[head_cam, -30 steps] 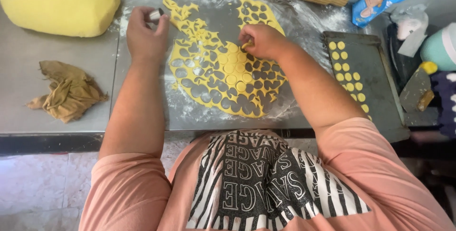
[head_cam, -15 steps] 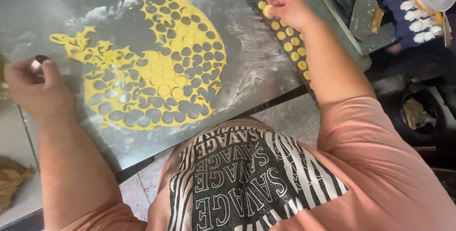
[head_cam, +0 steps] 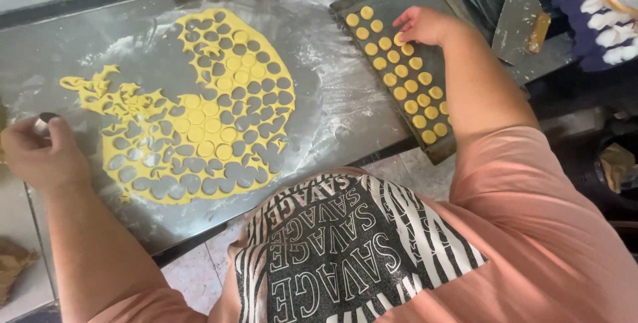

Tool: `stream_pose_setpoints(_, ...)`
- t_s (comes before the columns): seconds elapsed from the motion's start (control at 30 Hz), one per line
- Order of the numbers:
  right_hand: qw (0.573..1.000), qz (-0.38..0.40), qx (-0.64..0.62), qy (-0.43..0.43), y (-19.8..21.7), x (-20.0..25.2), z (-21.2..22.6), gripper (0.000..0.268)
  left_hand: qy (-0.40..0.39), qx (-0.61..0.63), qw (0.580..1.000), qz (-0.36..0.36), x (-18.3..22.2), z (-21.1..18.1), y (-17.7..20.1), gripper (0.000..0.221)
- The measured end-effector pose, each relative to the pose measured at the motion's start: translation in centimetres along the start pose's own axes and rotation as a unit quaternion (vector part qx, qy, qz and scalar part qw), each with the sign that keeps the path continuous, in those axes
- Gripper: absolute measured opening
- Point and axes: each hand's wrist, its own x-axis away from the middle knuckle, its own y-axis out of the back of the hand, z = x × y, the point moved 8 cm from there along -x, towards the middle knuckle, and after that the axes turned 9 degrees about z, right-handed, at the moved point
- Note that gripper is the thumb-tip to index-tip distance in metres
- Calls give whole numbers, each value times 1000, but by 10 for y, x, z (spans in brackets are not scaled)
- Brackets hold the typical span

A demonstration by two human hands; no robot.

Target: Using a small circular cutter to stamp out shapes from a sheet of dough and arranging the pieces on a baking tray.

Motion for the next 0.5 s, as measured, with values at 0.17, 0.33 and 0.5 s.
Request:
stream_pose_setpoints(0.17, 999, 4, 48, -22, 5, 6, 15, 38, 25, 17, 1000, -7, 0, -5, 2, 17)
stream_pose_setpoints(0.33, 998, 30, 41, -46, 4, 25, 36, 42, 56, -21, 998, -14, -1, -7, 5, 17)
stream_pose_setpoints(0.5, 994, 70, 54, -69, 3, 16, 28, 42, 69, 10, 998, 0, -2, -15, 5, 18)
